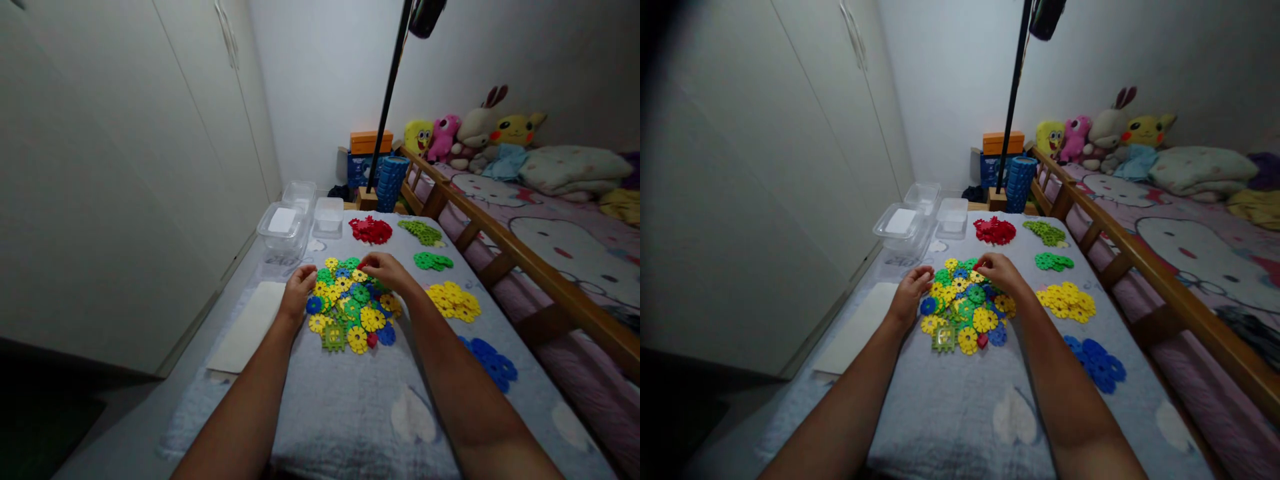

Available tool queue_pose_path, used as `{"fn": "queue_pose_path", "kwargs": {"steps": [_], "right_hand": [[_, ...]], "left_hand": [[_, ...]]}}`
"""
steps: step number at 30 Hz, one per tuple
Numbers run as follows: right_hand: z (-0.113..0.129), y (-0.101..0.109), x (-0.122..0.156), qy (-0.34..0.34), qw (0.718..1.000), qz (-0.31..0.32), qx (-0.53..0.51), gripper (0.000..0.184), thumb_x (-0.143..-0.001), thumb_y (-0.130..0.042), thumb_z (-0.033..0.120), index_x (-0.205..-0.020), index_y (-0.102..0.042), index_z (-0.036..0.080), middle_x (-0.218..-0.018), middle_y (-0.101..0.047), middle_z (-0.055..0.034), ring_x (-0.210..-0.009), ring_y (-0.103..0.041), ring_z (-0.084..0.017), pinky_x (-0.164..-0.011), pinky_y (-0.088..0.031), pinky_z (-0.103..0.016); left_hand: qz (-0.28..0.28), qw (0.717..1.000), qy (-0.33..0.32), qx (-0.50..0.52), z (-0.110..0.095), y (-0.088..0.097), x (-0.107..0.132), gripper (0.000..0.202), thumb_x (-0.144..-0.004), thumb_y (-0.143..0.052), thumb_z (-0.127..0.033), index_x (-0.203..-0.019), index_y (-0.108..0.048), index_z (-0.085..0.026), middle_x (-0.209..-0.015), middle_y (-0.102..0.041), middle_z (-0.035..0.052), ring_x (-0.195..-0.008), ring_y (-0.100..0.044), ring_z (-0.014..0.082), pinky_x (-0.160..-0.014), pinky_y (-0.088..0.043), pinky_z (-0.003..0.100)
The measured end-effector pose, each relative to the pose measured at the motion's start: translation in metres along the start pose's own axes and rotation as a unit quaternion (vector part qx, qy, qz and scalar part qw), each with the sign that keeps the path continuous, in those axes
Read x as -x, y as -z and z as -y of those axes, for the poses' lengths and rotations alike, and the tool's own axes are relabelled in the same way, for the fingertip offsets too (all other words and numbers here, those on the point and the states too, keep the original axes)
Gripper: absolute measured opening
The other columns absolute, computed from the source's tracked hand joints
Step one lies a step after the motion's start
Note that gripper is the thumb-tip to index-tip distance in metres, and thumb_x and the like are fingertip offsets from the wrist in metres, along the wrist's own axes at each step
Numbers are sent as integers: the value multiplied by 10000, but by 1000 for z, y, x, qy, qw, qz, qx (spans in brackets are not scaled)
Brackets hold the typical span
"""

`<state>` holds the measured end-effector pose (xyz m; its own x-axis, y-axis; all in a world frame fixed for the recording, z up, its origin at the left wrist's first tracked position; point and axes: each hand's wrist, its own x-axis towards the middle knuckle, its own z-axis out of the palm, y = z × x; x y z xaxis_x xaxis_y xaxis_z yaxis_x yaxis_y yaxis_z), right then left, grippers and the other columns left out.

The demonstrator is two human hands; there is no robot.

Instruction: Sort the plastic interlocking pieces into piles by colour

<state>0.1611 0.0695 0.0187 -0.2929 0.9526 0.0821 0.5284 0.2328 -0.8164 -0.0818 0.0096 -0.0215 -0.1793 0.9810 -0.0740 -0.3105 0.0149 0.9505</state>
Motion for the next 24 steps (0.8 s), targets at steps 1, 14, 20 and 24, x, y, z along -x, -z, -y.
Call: {"fn": "queue_pose_path", "kwargs": {"steps": [1, 14, 20, 24], "right_hand": [[-5, 3, -5, -23, 999, -28, -37, 102, -745, -668, 245, -796, -704, 164, -685, -647, 8, -628, -546, -129, -583, -382, -240], [-34, 12, -78, -253, 903, -267, -223, 215, -632, -725, 104, -754, -568, 187, -486, -538, 69, -418, -464, -81, -411, -341, -180], [-27, 8, -98, -238, 897, -292, -233, 233, -618, -654, 28, -766, -565, 184, -490, -531, 66, -451, -491, -95, -443, -382, -187], [-25, 7, -99, -220, 897, -295, -246, 268, -609, -657, 31, -812, -569, 182, -575, -586, 51, -517, -544, -101, -506, -438, -195]], "left_hand": [[2, 1000, 1, 0, -1, 0, 0, 421, -636, -796, -437, -956, -660, -200, -951, -657, 19, -875, -597, 160, -794, -466, 289], [-1, 1000, 8, -7, -2, 1, 0, 428, -648, -785, -441, -976, -655, -200, -986, -661, 31, -892, -602, 163, -794, -455, 291], [1, 1000, 12, -7, -1, 2, -1, 456, -640, -783, -454, -996, -652, -200, -992, -661, 35, -889, -602, 166, -778, -458, 288], [1, 1000, 9, -9, -1, 2, -1, 437, -667, -770, -450, -1005, -654, -199, -996, -662, 37, -894, -605, 166, -773, -459, 287]]}}
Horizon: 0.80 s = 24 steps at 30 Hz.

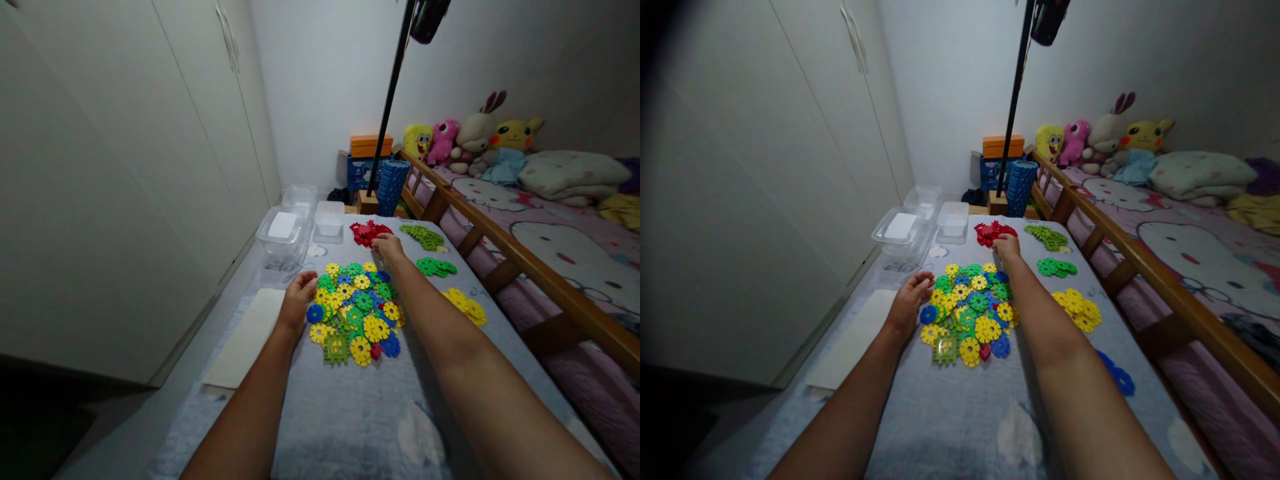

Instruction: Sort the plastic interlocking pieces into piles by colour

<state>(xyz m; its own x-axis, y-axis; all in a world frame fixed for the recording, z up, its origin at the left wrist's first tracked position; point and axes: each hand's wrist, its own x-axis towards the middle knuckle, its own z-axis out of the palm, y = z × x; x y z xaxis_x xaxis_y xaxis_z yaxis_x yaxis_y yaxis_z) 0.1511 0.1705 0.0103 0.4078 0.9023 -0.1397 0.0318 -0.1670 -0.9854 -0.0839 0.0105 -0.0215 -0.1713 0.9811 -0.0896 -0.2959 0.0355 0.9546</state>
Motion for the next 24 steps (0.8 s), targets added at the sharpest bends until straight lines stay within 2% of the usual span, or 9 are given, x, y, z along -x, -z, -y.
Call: {"fn": "queue_pose_path", "kwargs": {"steps": [3, 7, 11, 13, 16, 18, 20, 22, 24], "right_hand": [[-2, 9, 7, 9, 1000, 11, -13, 261, -615, -680, 80, -832, -579, 185, -635, -624, 33, -555, -566, -106, -535, -453, -205], [-3, 33, 25, 24, 999, 44, -1, 226, -643, -678, 149, -851, -599, 190, -707, -656, 12, -609, -585, -115, -570, -467, -223], [1, 62, 49, 60, 987, 119, 91, 196, -662, -654, 198, -855, -623, 185, -726, -670, 0, -607, -575, -121, -554, -421, -227], [4, 76, 62, 88, 962, 187, 179, 147, -671, -636, 201, -816, -640, 177, -701, -660, 0, -606, -562, -124, -558, -402, -232], [7, 90, 79, 135, 884, 294, 337, 76, -681, -629, 186, -742, -672, 171, -679, -646, 6, -623, -543, -129, -590, -392, -243], [7, 97, 90, 156, 825, 332, 431, 70, -685, -640, 168, -731, -692, 178, -684, -649, 8, -632, -536, -134, -597, -376, -249], [4, 100, 99, 166, 785, 335, 495, 96, -680, -664, 143, -749, -713, 187, -717, -666, -2, -654, -548, -146, -602, -367, -253], [-1, 103, 106, 172, 769, 325, 523, 171, -656, -680, 101, -787, -736, 196, -781, -694, -21, -692, -570, -161, -613, -372, -254], [-7, 105, 111, 182, 773, 314, 520, 254, -630, -671, 56, -822, -750, 203, -824, -709, -32, -720, -582, -171, -622, -377, -252]], "left_hand": [[0, 1000, -2, 1, 0, 0, 0, 428, -665, -774, -445, -997, -660, -200, -994, -665, 34, -889, -605, 163, -780, -460, 287], [-1, 1000, -4, 1, -1, 0, 0, 421, -651, -788, -435, -979, -663, -203, -974, -669, 34, -880, -610, 169, -781, -467, 295], [2, 1000, -5, 0, -2, -2, 2, 411, -654, -780, -434, -975, -661, -205, -974, -667, 30, -883, -614, 166, -795, -472, 296], [0, 1000, -5, -2, -2, -2, 2, 412, -653, -777, -436, -974, -660, -205, -974, -664, 26, -881, -612, 160, -792, -470, 290], [-1, 1000, -5, -3, -2, -3, 2, 419, -645, -779, -434, -971, -660, -200, -963, -657, 19, -868, -602, 151, -791, -466, 282], [2, 1000, -7, -1, -2, -3, 3, 422, -637, -785, -431, -964, -659, -197, -945, -652, 15, -859, -597, 150, -792, -463, 282], [7, 1000, -10, -1, -2, -3, 3, 420, -635, -788, -428, -960, -656, -197, -932, -648, 12, -855, -595, 152, -791, -461, 285], [10, 1000, -12, -2, -2, -3, 4, 415, -638, -787, -426, -957, -653, -197, -929, -647, 12, -860, -595, 155, -795, -460, 289], [11, 1000, -15, -4, -2, -3, 4, 412, -639, -786, -428, -952, -650, -198, -931, -647, 14, -871, -597, 161, -801, -460, 295]]}}
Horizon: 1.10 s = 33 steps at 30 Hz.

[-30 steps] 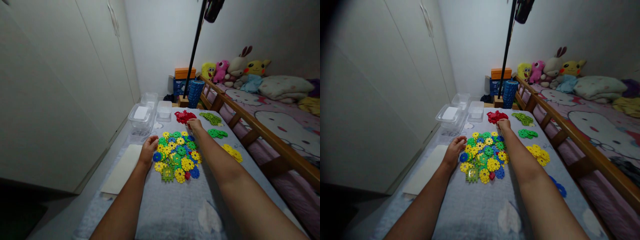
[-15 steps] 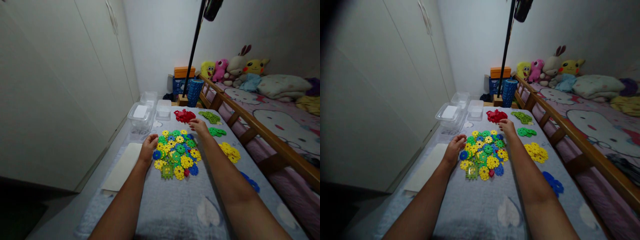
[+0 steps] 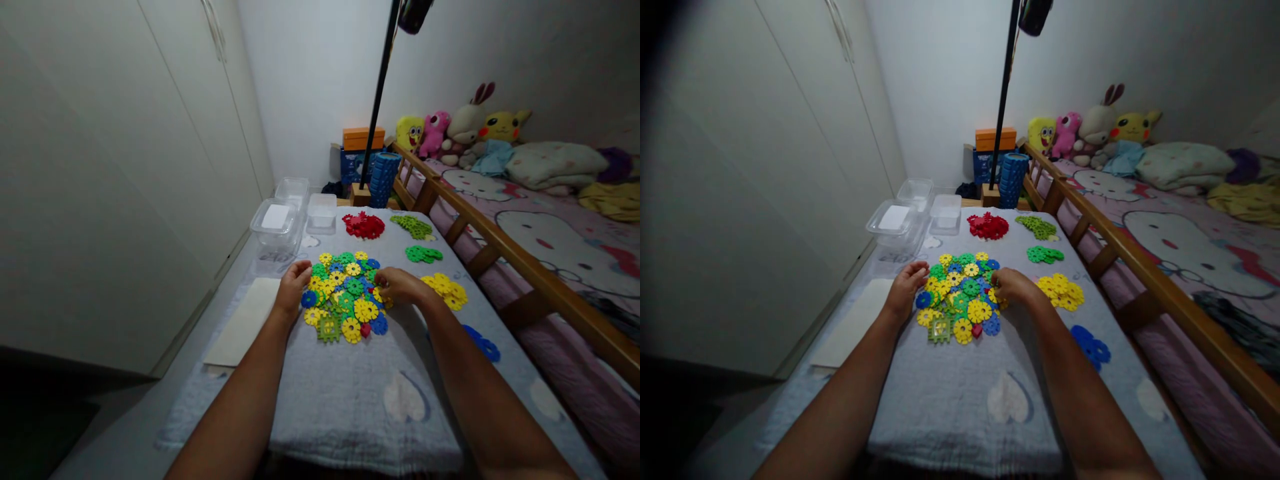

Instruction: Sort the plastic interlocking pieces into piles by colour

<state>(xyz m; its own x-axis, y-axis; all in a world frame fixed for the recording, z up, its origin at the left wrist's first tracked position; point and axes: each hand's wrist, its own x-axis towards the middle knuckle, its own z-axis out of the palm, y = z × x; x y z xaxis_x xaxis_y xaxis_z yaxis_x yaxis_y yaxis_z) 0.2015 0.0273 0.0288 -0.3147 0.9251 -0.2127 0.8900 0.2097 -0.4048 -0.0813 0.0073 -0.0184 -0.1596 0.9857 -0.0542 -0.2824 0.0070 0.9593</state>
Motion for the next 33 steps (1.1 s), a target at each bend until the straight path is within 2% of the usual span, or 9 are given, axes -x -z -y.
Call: {"fn": "queue_pose_path", "kwargs": {"steps": [3, 9, 13, 17, 19, 22, 25, 29, 33], "right_hand": [[-1, -7, 4, 10, 999, -31, -29, 279, -618, -649, 38, -816, -750, 205, -782, -694, -22, -702, -570, -163, -612, -363, -244], [1, -15, 2, 6, 990, -54, -130, 156, -626, -634, 67, -702, -694, 190, -621, -590, 28, -605, -491, -121, -565, -321, -230], [5, -22, -3, 15, 953, -126, -274, 90, -688, -647, 166, -774, -665, 188, -673, -608, 29, -630, -530, -132, -597, -390, -232], [6, -28, -6, 15, 914, -144, -379, 197, -722, -654, 217, -917, -662, 193, -775, -653, 9, -705, -597, -158, -666, -466, -258], [2, -28, -5, 9, 924, -168, -343, 194, -725, -657, 197, -919, -669, 199, -839, -672, -7, -772, -606, -169, -719, -475, -269], [-6, -26, -2, 13, 959, -203, -198, 111, -716, -691, 166, -822, -675, 198, -870, -662, -27, -834, -580, -179, -778, -449, -280], [-12, -27, 1, 21, 977, -192, -91, 52, -730, -705, 174, -765, -669, 188, -845, -641, -36, -831, -557, -179, -771, -412, -279], [-12, -31, 2, 17, 986, -164, -38, 55, -754, -644, 133, -753, -662, 184, -812, -636, -27, -785, -536, -162, -715, -368, -260], [-13, -32, 1, 9, 987, -155, -34, 66, -764, -630, 124, -762, -659, 184, -818, -648, -30, -777, -545, -162, -701, -358, -257]], "left_hand": [[0, 1000, -5, -9, 0, 0, 0, 418, -637, -788, -435, -953, -649, -199, -942, -654, 19, -888, -604, 172, -810, -465, 306], [-1, 1000, -7, -14, 1, 0, 0, 412, -638, -791, -419, -954, -656, -193, -962, -664, 24, -911, -613, 173, -830, -472, 304], [-2, 1000, -6, -14, 1, 0, -1, 410, -640, -790, -411, -960, -658, -191, -959, -659, 22, -901, -608, 168, -820, -469, 299], [-2, 1000, -3, -12, 1, 0, -1, 417, -632, -797, -412, -959, -657, -194, -954, -660, 20, -894, -611, 168, -820, -471, 303], [-3, 1000, -4, -12, 1, 0, 0, 420, -630, -799, -418, -958, -658, -196, -954, -661, 19, -896, -614, 170, -827, -474, 307], [-5, 1000, -7, -16, 0, -1, 0, 424, -633, -806, -429, -957, -661, -198, -958, -665, 21, -907, -614, 177, -842, -478, 316], [-3, 1000, -9, -17, 0, -1, 0, 432, -626, -824, -443, -947, -668, -199, -959, -671, 29, -921, -613, 188, -856, -483, 329], [-3, 1000, -12, -20, 1, -1, 0, 438, -618, -837, -455, -934, -674, -200, -962, -675, 34, -925, -617, 193, -871, -490, 339], [-1, 1000, -14, -24, 0, -1, 1, 438, -625, -833, -452, -941, -673, -196, -959, -675, 34, -927, -622, 192, -887, -490, 340]]}}
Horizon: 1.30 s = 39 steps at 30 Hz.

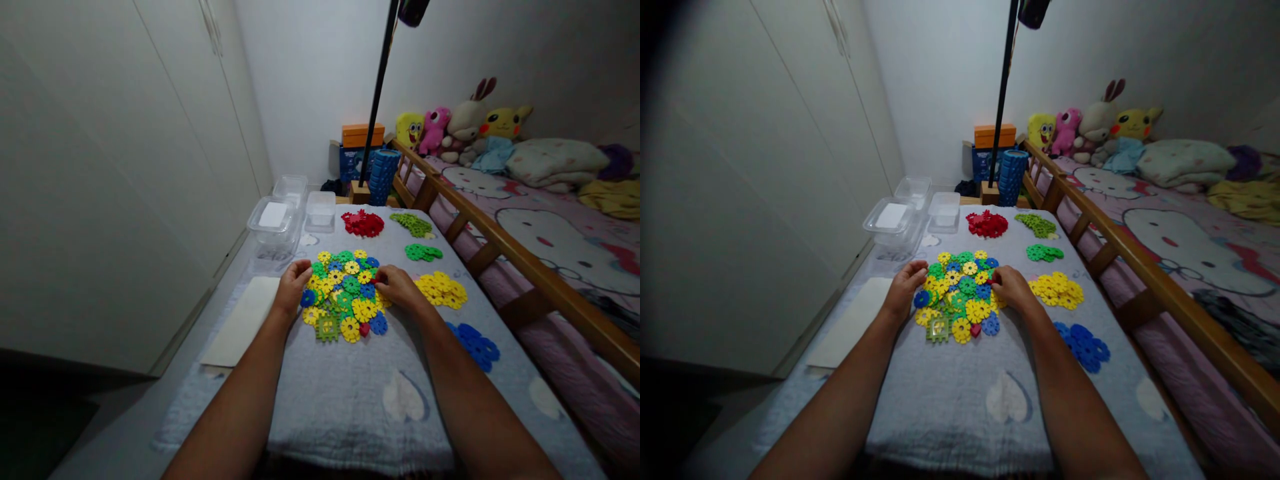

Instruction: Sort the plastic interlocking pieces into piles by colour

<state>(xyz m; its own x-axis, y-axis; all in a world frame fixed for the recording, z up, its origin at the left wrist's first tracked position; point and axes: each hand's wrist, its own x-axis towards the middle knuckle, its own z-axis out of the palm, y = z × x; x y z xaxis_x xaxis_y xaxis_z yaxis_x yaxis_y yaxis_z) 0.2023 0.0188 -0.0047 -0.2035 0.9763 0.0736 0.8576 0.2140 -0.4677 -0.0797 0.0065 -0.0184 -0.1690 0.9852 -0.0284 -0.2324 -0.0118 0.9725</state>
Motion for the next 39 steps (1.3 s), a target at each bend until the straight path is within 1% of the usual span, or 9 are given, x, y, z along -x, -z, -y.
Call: {"fn": "queue_pose_path", "kwargs": {"steps": [9, 12, 16, 22, 28, 30, 33, 36, 39], "right_hand": [[-5, 0, -1, 19, 999, -36, -33, 150, -751, -608, 92, -842, -680, 186, -878, -648, -35, -828, -553, -167, -767, -406, -258], [-8, -5, -3, 19, 998, -53, -16, 229, -772, -594, 78, -948, -704, 176, -961, -660, -64, -919, -574, -188, -868, -426, -282], [-15, -15, -7, 7, 997, -69, 17, 359, -799, -537, 4, -1063, -715, 169, -1077, -673, -101, -1041, -579, -212, -998, -400, -320], [-20, -23, -8, -2, 997, -58, 42, 413, -812, -572, 48, -1191, -686, 166, -1105, -636, -109, -1082, -556, -235, -1018, -391, -330], [-15, -17, -5, 1, 998, -65, 25, 329, -713, -603, 58, -1017, -664, 171, -1069, -611, -95, -1045, -535, -233, -952, -405, -328], [-13, -13, -3, -2, 998, -57, -10, 278, -683, -597, 60, -931, -630, 180, -984, -623, -64, -954, -548, -210, -858, -416, -299], [-13, -4, -2, -24, 995, -35, -95, 150, -706, -578, 103, -820, -593, 199, -787, -608, 2, -758, -541, -162, -692, -384, -260], [-24, 13, -7, -46, 985, -61, -152, 55, -702, -605, 162, -739, -591, 200, -690, -592, 28, -669, -519, -143, -632, -358, -251], [-47, 34, -20, -82, 977, -109, -161, 47, -672, -630, 188, -702, -594, 198, -672, -596, 25, -649, -523, -144, -623, -370, -260]], "left_hand": [[2, 1000, -13, -11, 1, 0, 0, 363, -644, -813, -394, -923, -682, -203, -924, -667, 27, -910, -620, 186, -882, -494, 338], [-1, 999, -27, -28, 4, 0, 0, 343, -655, -801, -375, -933, -681, -213, -931, -669, 21, -908, -626, 181, -885, -494, 339], [-3, 996, -51, -69, 6, 0, 1, 334, -668, -793, -373, -945, -687, -221, -938, -678, 30, -932, -637, 200, -910, -495, 357], [6, 993, -52, -107, 8, 0, 1, 367, -660, -792, -383, -972, -697, -215, -1008, -685, 67, -1006, -643, 245, -919, -500, 383], [14, 992, -52, -118, 10, 0, 1, 387, -660, -793, -410, -975, -692, -209, -998, -693, 65, -963, -654, 241, -909, -510, 388], [13, 991, -53, -121, 9, 0, 1, 382, -654, -797, -414, -959, -693, -208, -994, -696, 68, -977, -652, 246, -918, -509, 390], [11, 991, -47, -126, 8, 0, 2, 391, -649, -800, -424, -957, -694, -207, -997, -698, 73, -986, -653, 250, -929, -511, 396], [17, 989, -38, -141, 7, 1, 2, 427, -660, -781, -440, -998, -680, -202, -1033, -699, 77, -973, -661, 250, -923, -524, 411], [27, 984, -39, -170, 8, 2, 1, 448, -683, -745, -462, -1030, -663, -191, -1064, -698, 84, -989, -665, 253, -929, -531, 429]]}}
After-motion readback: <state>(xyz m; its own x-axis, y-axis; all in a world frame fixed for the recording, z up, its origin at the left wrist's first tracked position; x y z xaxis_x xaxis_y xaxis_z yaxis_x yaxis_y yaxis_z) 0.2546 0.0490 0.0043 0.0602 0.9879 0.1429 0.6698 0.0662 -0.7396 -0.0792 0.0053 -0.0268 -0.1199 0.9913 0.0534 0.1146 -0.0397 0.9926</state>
